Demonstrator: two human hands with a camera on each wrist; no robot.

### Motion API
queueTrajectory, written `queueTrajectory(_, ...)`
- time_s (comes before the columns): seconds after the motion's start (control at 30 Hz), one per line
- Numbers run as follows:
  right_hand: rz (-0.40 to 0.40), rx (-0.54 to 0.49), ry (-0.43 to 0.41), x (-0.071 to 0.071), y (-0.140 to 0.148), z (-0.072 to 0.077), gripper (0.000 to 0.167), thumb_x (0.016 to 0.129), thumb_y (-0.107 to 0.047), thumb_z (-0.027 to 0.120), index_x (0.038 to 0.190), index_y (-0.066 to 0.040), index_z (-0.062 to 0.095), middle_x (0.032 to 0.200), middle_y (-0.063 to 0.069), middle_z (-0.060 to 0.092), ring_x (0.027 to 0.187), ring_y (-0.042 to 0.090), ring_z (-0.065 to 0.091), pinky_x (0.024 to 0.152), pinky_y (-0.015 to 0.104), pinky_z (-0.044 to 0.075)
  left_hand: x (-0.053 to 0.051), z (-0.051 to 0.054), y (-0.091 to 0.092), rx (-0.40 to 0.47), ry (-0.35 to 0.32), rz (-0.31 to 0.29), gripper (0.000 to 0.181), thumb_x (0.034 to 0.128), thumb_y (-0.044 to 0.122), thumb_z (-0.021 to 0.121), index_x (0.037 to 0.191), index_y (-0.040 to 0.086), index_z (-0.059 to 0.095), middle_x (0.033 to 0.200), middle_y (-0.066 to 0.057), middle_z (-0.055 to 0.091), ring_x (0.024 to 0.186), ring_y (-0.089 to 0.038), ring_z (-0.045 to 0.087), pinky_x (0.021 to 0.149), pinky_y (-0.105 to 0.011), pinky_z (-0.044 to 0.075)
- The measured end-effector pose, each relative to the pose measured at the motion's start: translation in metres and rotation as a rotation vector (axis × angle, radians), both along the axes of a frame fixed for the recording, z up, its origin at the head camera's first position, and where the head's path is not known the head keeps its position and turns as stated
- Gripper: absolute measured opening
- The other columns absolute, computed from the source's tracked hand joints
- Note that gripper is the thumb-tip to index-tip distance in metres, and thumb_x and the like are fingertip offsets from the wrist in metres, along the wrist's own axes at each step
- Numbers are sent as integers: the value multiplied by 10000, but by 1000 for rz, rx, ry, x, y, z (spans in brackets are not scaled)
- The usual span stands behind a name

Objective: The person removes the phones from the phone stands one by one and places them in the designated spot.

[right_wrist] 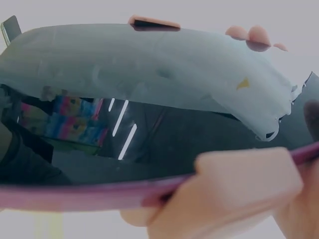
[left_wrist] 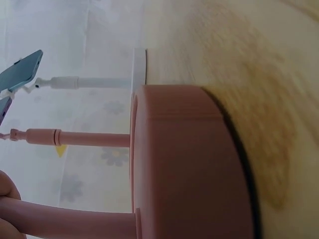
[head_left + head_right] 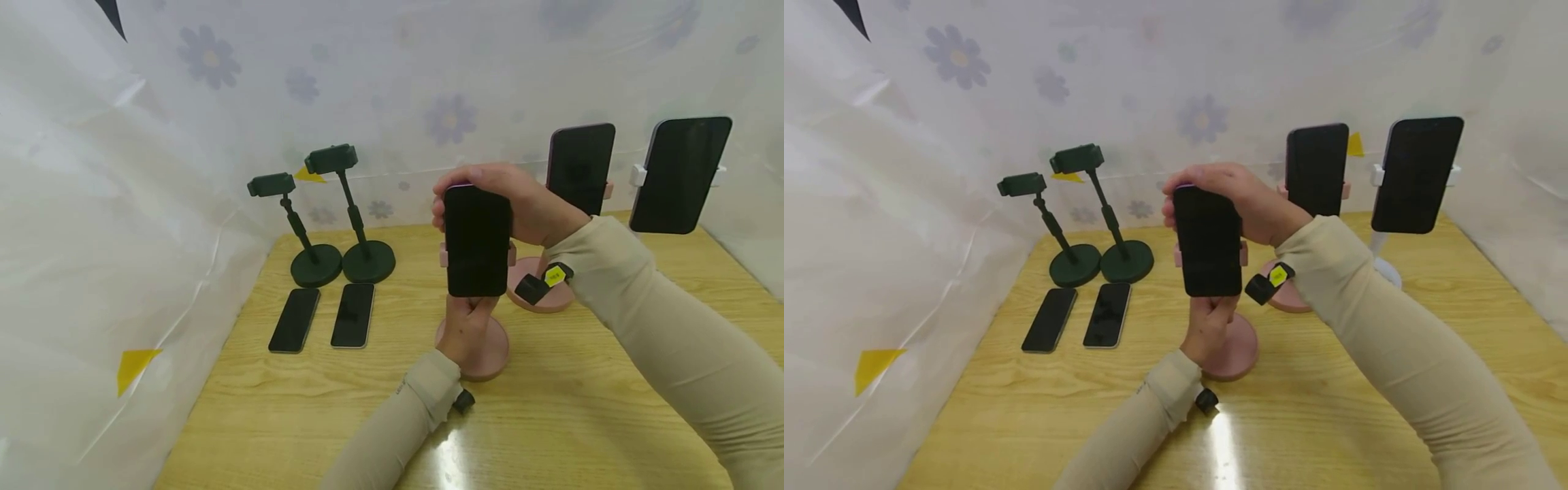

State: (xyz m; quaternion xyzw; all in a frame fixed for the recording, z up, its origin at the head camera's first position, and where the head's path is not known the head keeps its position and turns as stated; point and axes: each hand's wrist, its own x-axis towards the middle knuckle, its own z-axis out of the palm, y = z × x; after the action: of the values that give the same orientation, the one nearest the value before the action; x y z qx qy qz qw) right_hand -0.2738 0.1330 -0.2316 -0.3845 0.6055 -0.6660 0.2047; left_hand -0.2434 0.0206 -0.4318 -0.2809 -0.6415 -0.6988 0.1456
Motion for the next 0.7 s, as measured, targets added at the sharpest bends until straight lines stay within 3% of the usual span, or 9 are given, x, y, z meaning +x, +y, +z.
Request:
queueTrajectory(0.23,9,5,-2,0,1,-2,369,1054,-320,385,1266,-93,585,1137,45,687,1064,248,662,993,400,526,0,-1,0,21,33,2,467,980,60,573,595,73,310,535,-8,271,497,-127,269,528,-201,267)
queueTrajectory(0.47,15,-16,-26,0,3,-6,407,1044,-348,395,1321,-92,549,1202,57,670,1131,259,639,1023,423,507,2,2,1,40,53,1,468,957,-5,577,592,75,296,533,-10,260,497,-134,260,535,-193,270)
queueTrajectory(0.7,56,-35,-62,2,2,-7,399,1046,-330,398,1341,-91,523,1210,63,671,1123,269,643,1010,430,513,-1,-3,2,51,83,9,482,973,8,573,592,93,289,530,-2,250,490,-132,249,530,-196,270)
